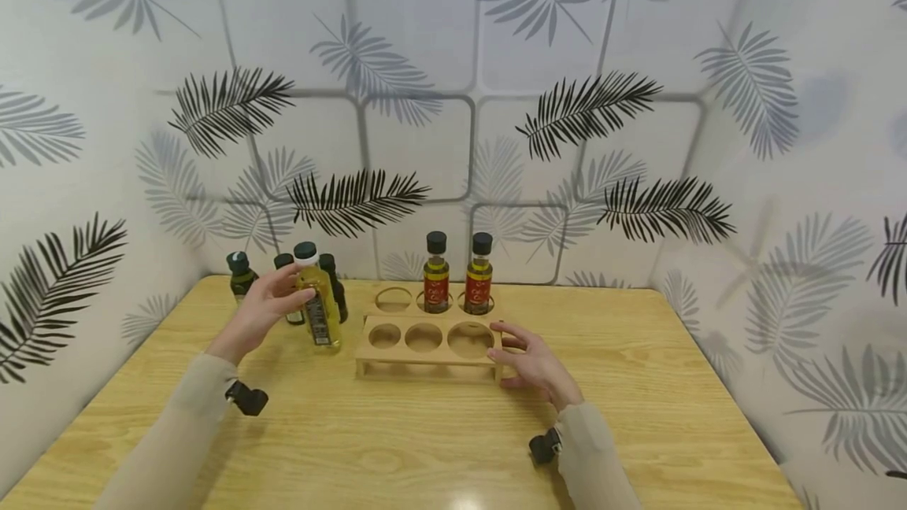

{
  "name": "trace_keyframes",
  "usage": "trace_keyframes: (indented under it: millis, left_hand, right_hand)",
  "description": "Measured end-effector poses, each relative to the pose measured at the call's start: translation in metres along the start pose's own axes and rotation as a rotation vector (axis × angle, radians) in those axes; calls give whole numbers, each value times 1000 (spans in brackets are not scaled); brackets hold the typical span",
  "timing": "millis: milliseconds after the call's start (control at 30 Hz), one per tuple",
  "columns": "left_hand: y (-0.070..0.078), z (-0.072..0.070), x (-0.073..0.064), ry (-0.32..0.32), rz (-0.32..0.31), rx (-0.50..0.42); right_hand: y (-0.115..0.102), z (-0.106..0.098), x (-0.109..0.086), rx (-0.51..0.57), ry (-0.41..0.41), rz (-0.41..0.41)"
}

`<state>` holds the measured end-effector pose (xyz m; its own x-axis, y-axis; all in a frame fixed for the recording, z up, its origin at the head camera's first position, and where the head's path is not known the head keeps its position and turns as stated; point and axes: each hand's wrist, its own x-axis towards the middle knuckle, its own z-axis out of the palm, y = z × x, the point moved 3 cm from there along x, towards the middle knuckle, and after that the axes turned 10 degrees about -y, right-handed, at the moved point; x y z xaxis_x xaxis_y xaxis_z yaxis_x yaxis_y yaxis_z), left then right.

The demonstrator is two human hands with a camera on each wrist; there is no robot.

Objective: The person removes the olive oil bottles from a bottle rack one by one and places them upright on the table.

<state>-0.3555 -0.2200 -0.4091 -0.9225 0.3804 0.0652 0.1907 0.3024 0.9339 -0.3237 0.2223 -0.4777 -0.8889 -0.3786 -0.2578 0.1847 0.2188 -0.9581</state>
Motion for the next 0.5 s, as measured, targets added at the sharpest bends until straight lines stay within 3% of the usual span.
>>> trace_keyframes:
  millis: [500]
  left_hand:
    - [-9, -5, -3, -12, -11, 4]
  right_hand:
    - [0, 0, 1, -2, -6, -4]
